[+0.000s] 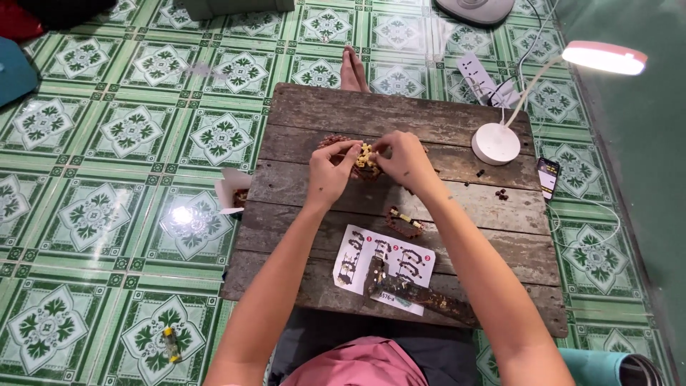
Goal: Assembling a toy by attaching small brown beads to a central structure on a low wooden table.
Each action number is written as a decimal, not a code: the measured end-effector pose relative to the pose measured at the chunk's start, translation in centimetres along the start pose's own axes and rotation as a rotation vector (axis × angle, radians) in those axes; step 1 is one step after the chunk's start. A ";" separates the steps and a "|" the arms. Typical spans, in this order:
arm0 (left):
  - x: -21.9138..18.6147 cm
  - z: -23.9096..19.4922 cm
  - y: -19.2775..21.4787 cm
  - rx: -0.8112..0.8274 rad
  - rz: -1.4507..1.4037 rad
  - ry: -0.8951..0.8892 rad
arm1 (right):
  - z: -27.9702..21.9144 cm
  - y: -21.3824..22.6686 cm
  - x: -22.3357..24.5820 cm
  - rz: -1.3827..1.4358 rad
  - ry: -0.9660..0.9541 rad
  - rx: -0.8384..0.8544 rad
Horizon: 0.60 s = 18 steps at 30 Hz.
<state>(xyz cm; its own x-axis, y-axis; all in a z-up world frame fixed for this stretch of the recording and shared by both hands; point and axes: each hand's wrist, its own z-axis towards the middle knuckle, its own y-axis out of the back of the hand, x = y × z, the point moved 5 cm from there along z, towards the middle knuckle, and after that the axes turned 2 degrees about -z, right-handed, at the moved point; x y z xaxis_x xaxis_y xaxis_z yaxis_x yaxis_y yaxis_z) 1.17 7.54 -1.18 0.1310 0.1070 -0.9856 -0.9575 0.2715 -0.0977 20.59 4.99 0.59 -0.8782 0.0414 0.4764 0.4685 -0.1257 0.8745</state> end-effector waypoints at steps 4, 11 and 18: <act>0.2 -0.2 0.4 0.005 0.062 -0.006 | -1.1 2.4 1.1 0.086 -0.063 -0.008; -1.5 -1.7 -2.5 0.128 -0.038 -0.071 | -5.5 6.4 2.7 0.378 -0.047 0.004; -3.8 -3.9 -5.7 0.241 0.031 -0.147 | -8.2 8.3 0.0 0.322 -0.091 -0.008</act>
<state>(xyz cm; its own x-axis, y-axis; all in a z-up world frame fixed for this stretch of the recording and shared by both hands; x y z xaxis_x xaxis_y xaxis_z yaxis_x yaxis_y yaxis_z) 5.15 1.90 2.54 0.1554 0.2519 -0.9552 -0.8754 0.4832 -0.0150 23.72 -4.21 7.10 -0.6729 0.0870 0.7346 0.7194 -0.1543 0.6772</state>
